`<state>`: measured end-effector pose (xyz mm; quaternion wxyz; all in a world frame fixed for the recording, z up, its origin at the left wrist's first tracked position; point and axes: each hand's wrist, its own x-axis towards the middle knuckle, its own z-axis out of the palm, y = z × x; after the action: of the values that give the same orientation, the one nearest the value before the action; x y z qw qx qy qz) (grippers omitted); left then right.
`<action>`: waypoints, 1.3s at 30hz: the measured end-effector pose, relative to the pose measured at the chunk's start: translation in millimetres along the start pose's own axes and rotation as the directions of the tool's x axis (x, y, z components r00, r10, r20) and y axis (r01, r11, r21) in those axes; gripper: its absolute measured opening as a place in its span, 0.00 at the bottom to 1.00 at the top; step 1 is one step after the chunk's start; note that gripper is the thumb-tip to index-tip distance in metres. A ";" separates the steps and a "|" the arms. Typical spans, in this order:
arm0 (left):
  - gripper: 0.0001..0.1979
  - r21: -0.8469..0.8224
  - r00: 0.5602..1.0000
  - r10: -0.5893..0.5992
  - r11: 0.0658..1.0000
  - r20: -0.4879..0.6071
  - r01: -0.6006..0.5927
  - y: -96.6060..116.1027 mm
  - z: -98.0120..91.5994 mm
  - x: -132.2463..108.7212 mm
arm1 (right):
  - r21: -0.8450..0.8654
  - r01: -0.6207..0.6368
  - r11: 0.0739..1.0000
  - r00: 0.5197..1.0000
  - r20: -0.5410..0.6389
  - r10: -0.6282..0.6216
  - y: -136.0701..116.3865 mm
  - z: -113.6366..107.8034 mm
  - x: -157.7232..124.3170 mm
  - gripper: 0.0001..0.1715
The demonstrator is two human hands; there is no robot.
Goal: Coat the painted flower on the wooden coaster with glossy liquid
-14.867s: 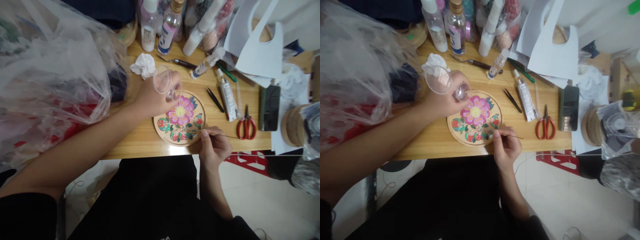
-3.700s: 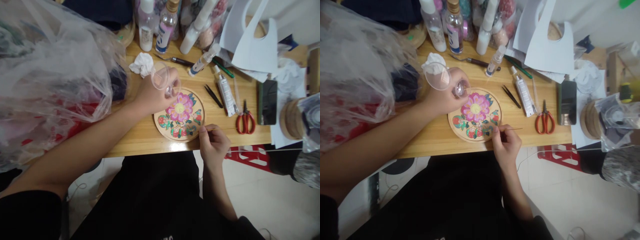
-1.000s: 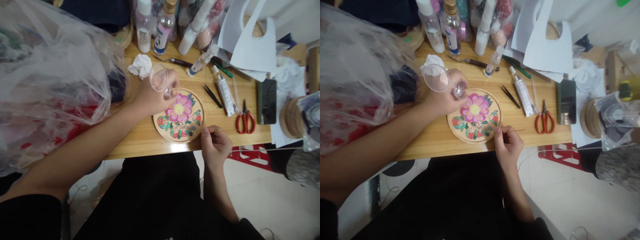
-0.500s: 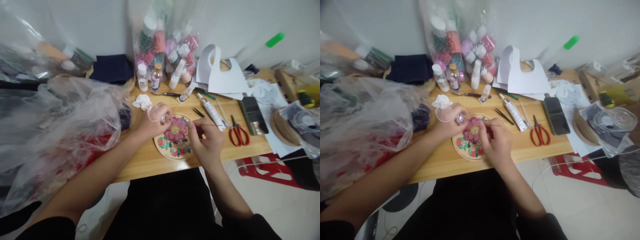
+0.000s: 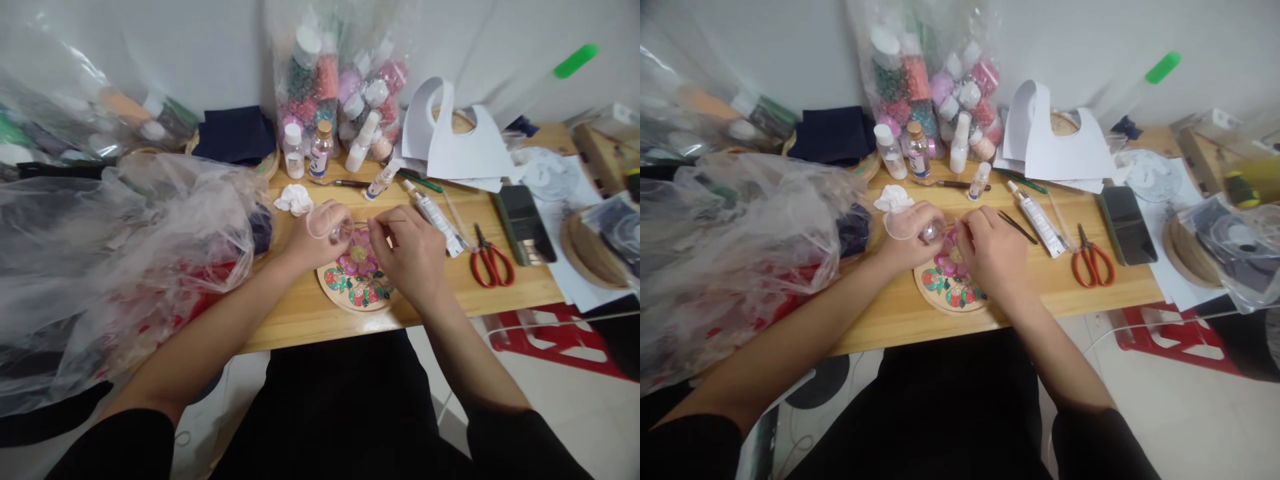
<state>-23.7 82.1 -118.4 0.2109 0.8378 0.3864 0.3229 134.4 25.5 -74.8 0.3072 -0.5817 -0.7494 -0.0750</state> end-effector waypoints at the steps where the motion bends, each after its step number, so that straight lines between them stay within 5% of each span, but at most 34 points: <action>1: 0.04 0.004 1.000 -0.007 1.000 0.008 0.007 0.6 -0.4 0.0 | 0.021 -0.014 1.000 1.000 0.016 0.014 0.3 -0.8 0.2 0.12; 7: 0.03 0.038 0.999 -0.023 0.999 0.022 0.022 2.5 -2.5 0.1 | 0.240 -0.225 0.944 0.972 0.124 0.200 1.3 -2.2 -0.4 0.12; 13: 0.04 0.022 0.995 -0.069 0.997 0.067 0.068 3.9 -4.1 0.2 | 0.502 -0.476 0.722 0.879 0.269 0.393 3.0 -4.3 -4.5 0.12; 20: 0.05 0.015 0.995 -0.076 0.997 0.061 0.075 2.8 -3.2 0.6 | 0.611 -0.516 0.601 0.838 0.215 0.501 5.2 -20.2 -18.0 0.15; 27: 0.04 0.036 0.992 -0.109 0.994 0.063 0.107 2.6 -1.9 2.1 | 0.576 -0.630 0.521 0.741 0.243 0.626 8.5 -35.1 -77.1 0.16; 29: 0.04 0.036 0.991 -0.114 0.993 0.067 0.112 3.2 -1.9 2.3 | 0.530 -0.658 0.534 0.722 0.245 0.647 3.9 -37.3 -91.2 0.15; 39: 0.05 0.058 0.993 -0.106 0.993 0.061 0.102 1.8 -0.1 2.3 | 0.416 -0.609 0.676 0.780 0.161 0.604 -6.1 -31.6 -105.7 0.11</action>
<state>-21.7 82.8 -116.4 0.2167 0.8318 0.4313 0.2740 154.8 -78.5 -105.9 0.4355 -0.7108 -0.5119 0.2075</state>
